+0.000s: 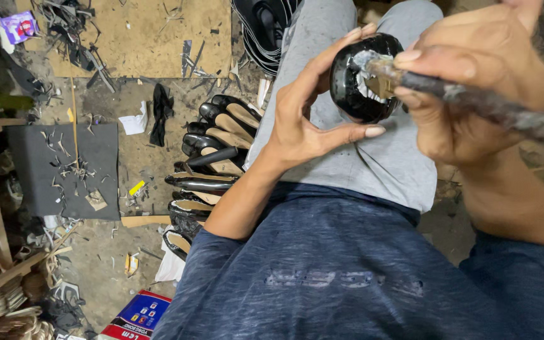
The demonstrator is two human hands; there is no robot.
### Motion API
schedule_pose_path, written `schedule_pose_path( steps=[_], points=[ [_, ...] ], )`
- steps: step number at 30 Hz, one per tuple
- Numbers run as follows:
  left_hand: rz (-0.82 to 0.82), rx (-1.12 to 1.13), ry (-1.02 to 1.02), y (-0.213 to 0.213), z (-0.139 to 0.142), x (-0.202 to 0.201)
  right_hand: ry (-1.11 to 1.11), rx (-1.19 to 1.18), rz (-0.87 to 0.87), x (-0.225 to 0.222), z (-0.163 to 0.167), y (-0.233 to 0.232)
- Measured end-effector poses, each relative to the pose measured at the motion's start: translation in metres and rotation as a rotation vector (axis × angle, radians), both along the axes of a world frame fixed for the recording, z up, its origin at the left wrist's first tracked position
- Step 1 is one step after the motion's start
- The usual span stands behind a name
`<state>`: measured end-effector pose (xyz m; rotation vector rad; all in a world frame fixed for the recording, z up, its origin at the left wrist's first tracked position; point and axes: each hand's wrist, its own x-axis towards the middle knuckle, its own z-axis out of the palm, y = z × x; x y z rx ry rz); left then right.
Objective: The person sits on the floor in a workshop and applies glue to the edges of black high-heeled shoes using a brush. They dip the brush into a container of glue and spread it along the shoe's perimeter, handling several shoes one at a time.
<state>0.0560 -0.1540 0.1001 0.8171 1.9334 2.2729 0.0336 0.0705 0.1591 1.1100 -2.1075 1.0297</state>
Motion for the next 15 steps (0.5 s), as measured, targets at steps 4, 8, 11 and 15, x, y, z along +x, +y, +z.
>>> schedule_pose_path(
  steps=[4,8,11,15],
  points=[
    [-0.008,0.024,-0.051,-0.001,0.0,0.001,-0.046,0.0,0.003,0.003,0.006,-0.008],
    [-0.01,0.002,-0.045,-0.001,0.002,0.001,0.074,-0.052,0.009,-0.001,-0.001,-0.009],
    [-0.012,-0.001,-0.096,-0.001,0.005,0.0,0.053,-0.019,0.041,-0.005,-0.004,-0.003],
    [-0.02,0.0,-0.079,-0.002,0.009,-0.001,0.054,-0.001,0.051,-0.006,-0.003,0.0]
  ],
)
